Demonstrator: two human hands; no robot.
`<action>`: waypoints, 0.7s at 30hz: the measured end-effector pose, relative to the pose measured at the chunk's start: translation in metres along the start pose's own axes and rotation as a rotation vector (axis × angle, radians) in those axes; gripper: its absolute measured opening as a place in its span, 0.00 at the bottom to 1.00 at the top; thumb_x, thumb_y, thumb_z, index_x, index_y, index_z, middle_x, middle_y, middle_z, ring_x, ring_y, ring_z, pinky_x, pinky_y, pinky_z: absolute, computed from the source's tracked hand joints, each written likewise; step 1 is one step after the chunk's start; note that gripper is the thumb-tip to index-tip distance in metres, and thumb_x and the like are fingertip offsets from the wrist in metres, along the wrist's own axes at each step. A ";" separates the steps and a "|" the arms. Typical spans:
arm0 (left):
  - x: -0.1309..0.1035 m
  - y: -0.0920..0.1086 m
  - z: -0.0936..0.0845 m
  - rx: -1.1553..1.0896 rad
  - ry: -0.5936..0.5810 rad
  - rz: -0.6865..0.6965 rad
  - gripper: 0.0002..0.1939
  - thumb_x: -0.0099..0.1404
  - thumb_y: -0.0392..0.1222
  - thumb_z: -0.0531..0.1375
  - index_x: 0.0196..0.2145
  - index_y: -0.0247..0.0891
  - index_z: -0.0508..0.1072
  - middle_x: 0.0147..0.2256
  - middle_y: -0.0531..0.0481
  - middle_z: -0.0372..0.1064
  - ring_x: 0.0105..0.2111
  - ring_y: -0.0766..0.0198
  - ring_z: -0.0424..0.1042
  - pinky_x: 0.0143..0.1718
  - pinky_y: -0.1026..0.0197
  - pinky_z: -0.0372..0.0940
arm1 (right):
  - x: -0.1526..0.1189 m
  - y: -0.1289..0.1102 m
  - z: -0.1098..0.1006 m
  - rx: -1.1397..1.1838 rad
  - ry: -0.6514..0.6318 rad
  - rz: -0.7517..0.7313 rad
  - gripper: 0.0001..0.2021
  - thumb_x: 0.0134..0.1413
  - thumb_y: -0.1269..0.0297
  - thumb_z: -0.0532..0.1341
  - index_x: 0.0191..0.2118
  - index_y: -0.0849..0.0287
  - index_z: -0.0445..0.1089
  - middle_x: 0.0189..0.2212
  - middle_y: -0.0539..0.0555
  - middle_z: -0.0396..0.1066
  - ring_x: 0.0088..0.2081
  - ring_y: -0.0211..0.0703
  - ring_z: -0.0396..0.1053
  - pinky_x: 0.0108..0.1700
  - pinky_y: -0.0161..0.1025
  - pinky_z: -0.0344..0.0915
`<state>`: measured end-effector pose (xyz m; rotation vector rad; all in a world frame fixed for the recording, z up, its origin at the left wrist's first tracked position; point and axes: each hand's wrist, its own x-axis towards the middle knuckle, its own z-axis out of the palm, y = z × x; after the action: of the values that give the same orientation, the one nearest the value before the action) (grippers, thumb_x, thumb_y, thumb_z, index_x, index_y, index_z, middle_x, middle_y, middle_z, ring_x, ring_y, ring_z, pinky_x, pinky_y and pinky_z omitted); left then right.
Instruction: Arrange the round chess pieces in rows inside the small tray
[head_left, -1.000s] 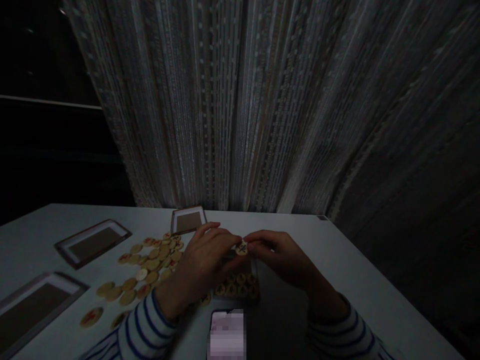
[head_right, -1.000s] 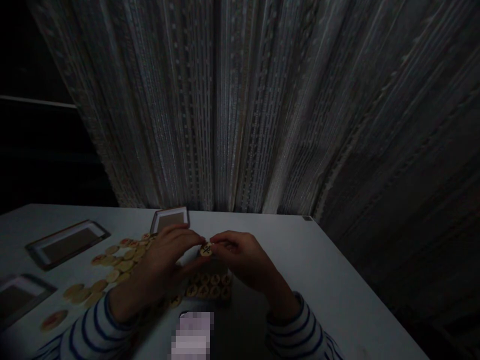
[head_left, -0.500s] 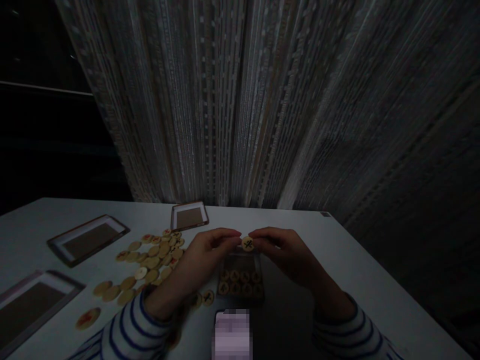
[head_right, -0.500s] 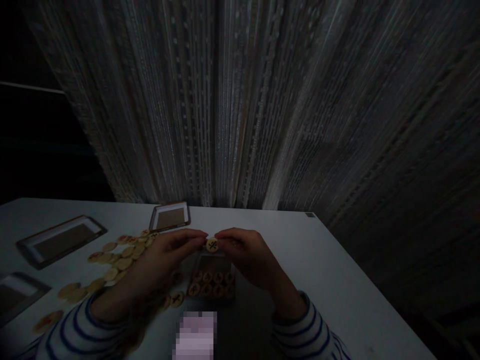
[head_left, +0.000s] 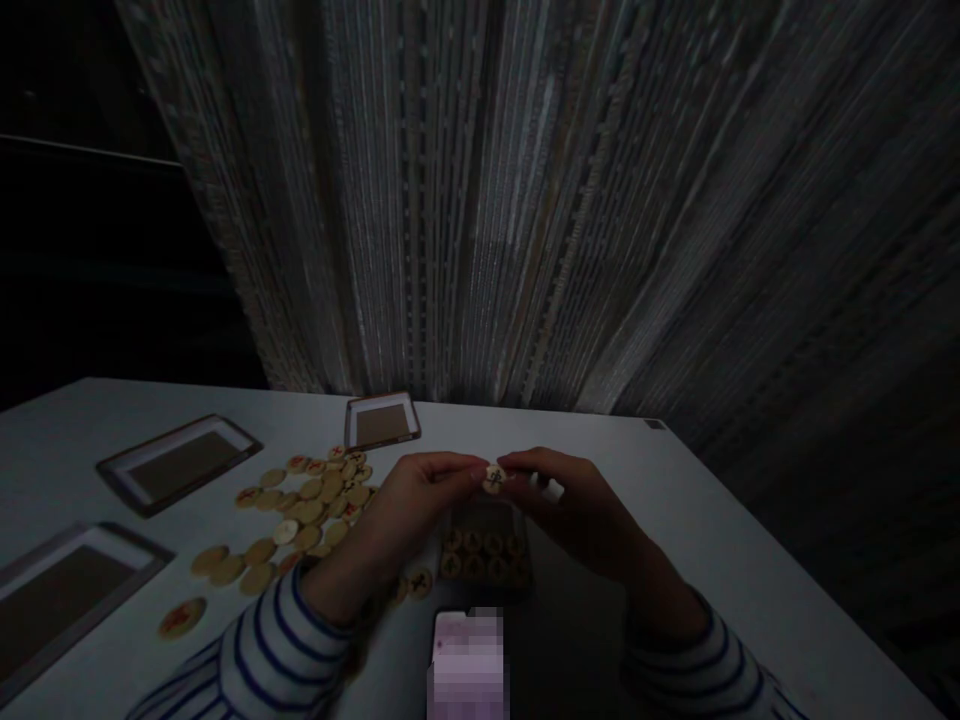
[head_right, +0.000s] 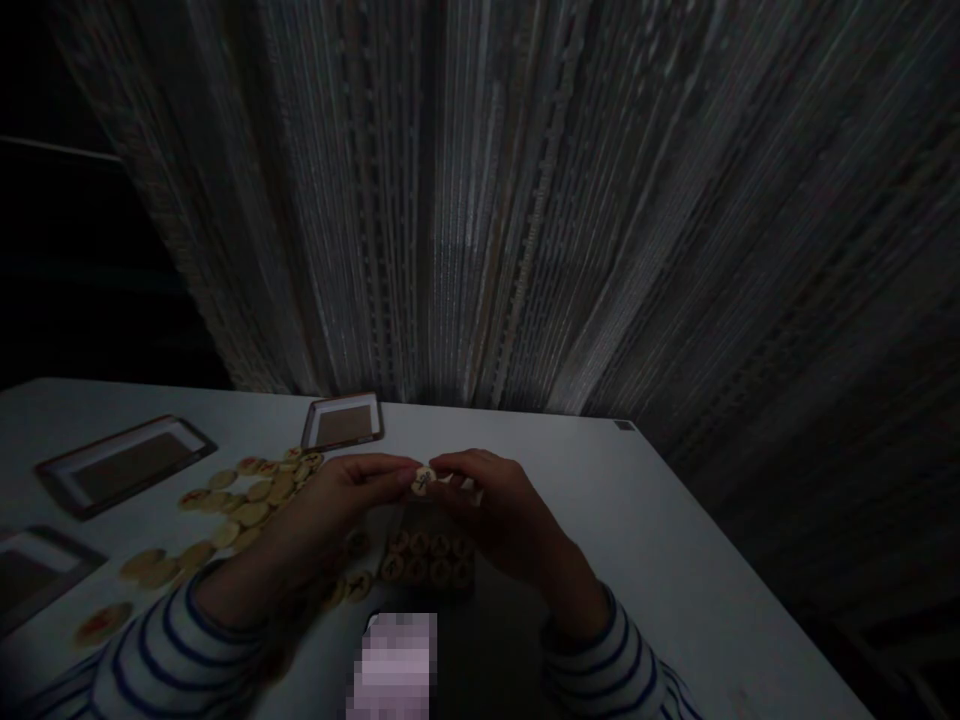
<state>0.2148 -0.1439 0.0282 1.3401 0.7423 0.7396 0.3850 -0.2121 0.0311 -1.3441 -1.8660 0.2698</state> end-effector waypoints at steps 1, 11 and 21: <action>0.000 0.000 0.000 -0.017 0.011 -0.002 0.11 0.48 0.43 0.65 0.29 0.34 0.78 0.28 0.49 0.77 0.34 0.60 0.72 0.38 0.63 0.64 | 0.000 0.000 0.000 -0.057 0.018 -0.058 0.12 0.54 0.62 0.60 0.44 0.59 0.70 0.35 0.54 0.73 0.36 0.40 0.70 0.37 0.38 0.67; 0.003 -0.006 0.000 -0.082 0.013 -0.018 0.13 0.46 0.44 0.66 0.29 0.33 0.78 0.27 0.49 0.77 0.31 0.62 0.72 0.36 0.63 0.65 | 0.000 -0.003 0.006 -0.347 0.043 -0.261 0.11 0.56 0.62 0.58 0.44 0.59 0.68 0.37 0.57 0.73 0.39 0.44 0.68 0.40 0.43 0.63; 0.006 -0.011 0.000 -0.048 0.035 0.000 0.11 0.46 0.43 0.66 0.28 0.35 0.78 0.28 0.48 0.77 0.32 0.61 0.73 0.37 0.61 0.66 | 0.000 -0.001 0.008 -0.403 0.015 -0.259 0.12 0.57 0.62 0.57 0.46 0.60 0.67 0.38 0.57 0.73 0.39 0.45 0.68 0.39 0.43 0.60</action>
<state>0.2183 -0.1400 0.0173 1.2869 0.7480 0.7783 0.3782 -0.2108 0.0264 -1.3327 -2.1294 -0.2628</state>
